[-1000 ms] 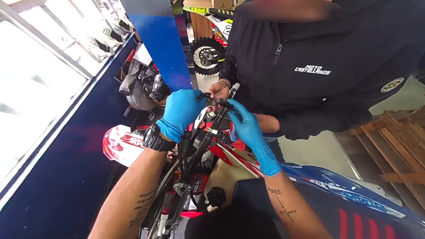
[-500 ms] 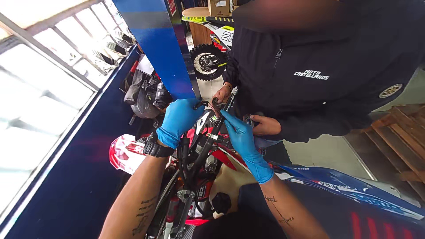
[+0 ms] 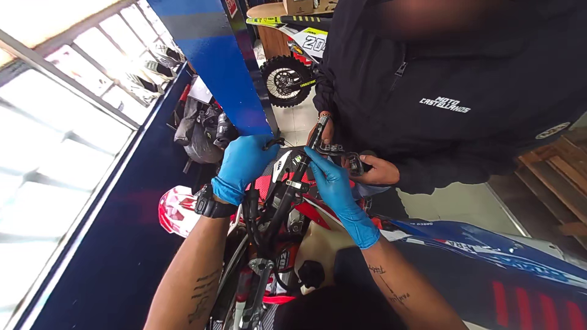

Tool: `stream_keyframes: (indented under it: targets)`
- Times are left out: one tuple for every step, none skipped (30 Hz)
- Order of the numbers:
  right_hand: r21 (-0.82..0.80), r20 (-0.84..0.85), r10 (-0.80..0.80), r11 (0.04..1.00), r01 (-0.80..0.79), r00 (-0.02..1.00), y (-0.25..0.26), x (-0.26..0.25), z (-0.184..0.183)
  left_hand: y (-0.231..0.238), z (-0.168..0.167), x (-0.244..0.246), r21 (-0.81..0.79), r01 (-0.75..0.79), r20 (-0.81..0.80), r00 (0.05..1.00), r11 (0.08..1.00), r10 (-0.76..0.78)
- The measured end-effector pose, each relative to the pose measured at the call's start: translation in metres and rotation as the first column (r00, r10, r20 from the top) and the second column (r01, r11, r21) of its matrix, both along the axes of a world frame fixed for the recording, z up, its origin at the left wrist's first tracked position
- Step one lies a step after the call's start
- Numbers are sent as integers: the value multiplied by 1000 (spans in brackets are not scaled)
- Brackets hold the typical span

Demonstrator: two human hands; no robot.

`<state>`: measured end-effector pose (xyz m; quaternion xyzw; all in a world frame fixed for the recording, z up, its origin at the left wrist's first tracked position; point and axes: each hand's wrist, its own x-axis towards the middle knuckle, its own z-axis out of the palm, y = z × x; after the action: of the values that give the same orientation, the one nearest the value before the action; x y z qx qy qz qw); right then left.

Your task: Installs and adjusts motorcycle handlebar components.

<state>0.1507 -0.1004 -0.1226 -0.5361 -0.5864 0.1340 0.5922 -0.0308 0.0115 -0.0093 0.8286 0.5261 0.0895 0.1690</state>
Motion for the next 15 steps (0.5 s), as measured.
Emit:
stream_keyframes:
  targets:
    - [-4,-5,3,1000,-3,1000,0,0,0,0,0,-1,-1,-1,-2,1000,1000,1]
    - [-12,-9,4,1000,-4,1000,0,-1,1,0,0,-1,-4,-4,-2,1000,1000,4]
    - [-23,-10,1,1000,-1,1000,-1,-2,1,0,0,-2,-7,-7,-6,1000,1000,7]
    - [-33,-7,-3,999,3,1000,-1,-2,1,0,0,-2,-9,-9,-10,1000,1000,9]
    - [-40,-1,-9,999,9,1000,-1,-2,2,1,-1,-2,-8,-7,-6,1000,1000,7]
    - [-49,9,-16,999,17,1000,-1,-1,2,1,-1,-2,-9,-5,-3,1000,1000,5]
    - [-59,18,-29,998,30,999,-2,-1,3,1,-1,-2,-11,-1,-1,1000,1000,0]
    - [-70,24,-47,996,48,999,-4,-1,4,1,-2,-2,-12,3,-2,1000,1000,-3]
    - [-85,32,-70,994,73,997,-7,0,7,1,-2,-2,-10,4,-6,1000,1000,-4]
    - [-88,31,-105,990,108,994,-11,3,10,1,-2,-2,-2,5,-9,1000,1000,-5]
    - [-71,18,-156,985,157,988,-13,9,16,2,-1,-3,9,4,-9,1000,1000,-3]
    - [-49,7,-212,976,212,977,-14,17,23,2,-1,-3,13,2,-4,1000,1000,-2]
    - [-37,5,-262,964,262,965,-14,28,31,1,-1,-3,11,-1,1,1000,1000,1]
    - [-39,9,-290,956,290,957,-12,41,39,1,-1,-4,8,-3,5,1000,1000,3]
    - [-68,13,-281,957,281,960,-9,55,46,1,-2,-4,6,-1,10,1000,1000,1]
